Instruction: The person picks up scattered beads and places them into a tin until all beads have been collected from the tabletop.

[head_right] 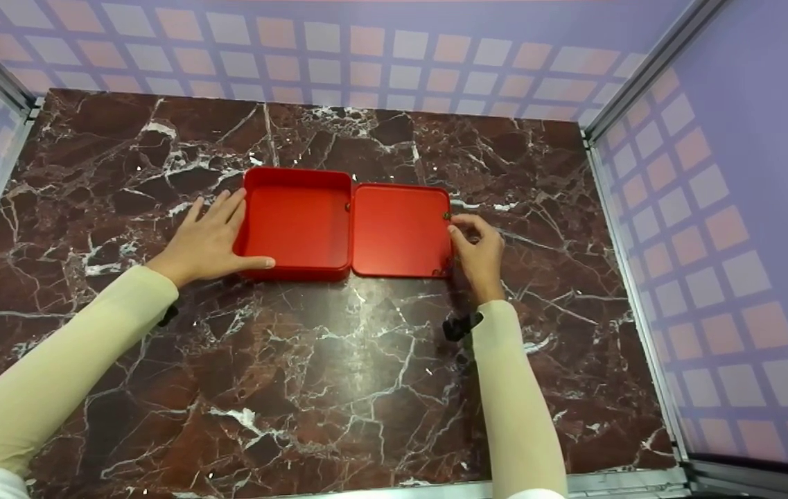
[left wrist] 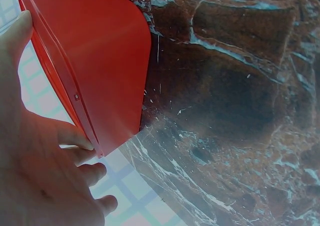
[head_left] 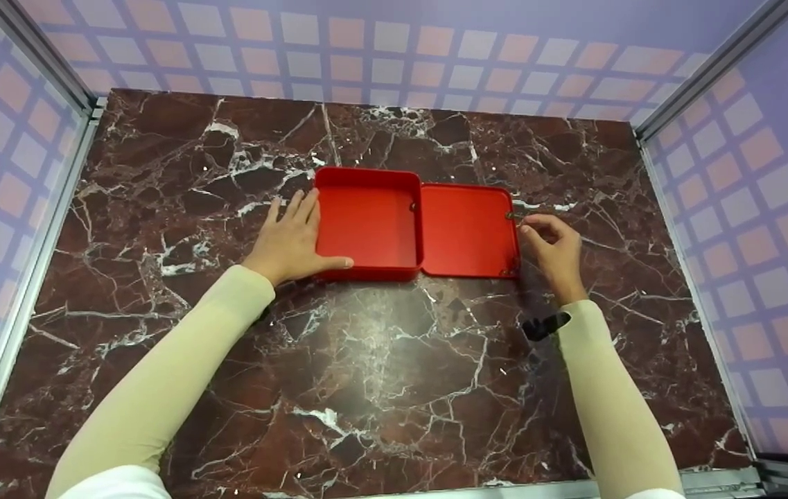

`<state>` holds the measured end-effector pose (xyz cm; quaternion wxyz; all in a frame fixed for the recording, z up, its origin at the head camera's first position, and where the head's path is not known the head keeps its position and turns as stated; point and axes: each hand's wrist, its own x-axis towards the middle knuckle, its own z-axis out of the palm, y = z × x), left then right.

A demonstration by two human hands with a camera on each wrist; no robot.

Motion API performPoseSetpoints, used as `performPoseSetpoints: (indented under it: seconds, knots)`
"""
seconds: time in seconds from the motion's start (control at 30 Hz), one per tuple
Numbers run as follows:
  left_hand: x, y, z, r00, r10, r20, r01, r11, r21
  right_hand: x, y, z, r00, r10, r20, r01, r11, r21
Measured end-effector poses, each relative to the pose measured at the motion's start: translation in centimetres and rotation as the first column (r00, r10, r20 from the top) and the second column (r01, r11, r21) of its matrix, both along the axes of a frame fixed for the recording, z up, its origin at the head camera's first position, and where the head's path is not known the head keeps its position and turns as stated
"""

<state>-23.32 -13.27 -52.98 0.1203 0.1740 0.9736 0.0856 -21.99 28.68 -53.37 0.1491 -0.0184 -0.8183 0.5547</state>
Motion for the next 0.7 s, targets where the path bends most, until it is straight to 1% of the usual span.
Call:
performPoseSetpoints:
  seconds: [0.27,0.4,0.5,0.7]
  knots:
    - [0.0,0.0,0.0,1.000,-0.004,0.003,0.004,1.000,-0.003,0.3,0.4,-0.3,0.999,0.007,0.034,-0.006,1.000,-0.014]
    - [0.0,0.0,0.0,1.000,-0.003,0.000,0.003,1.000,-0.005,0.5,0.5,-0.6,1.000,0.008,0.029,-0.008,1.000,0.006]
    - [0.0,0.0,0.0,1.000,-0.001,0.004,0.001,1.000,-0.002,0.7,0.7,-0.8,0.999,0.001,0.039,-0.002,1.000,0.028]
    - [0.0,0.0,-0.1,1.000,-0.001,0.007,0.001,1.000,-0.004,1.0,0.9,-1.1,0.998,-0.006,0.062,0.003,0.999,0.040]
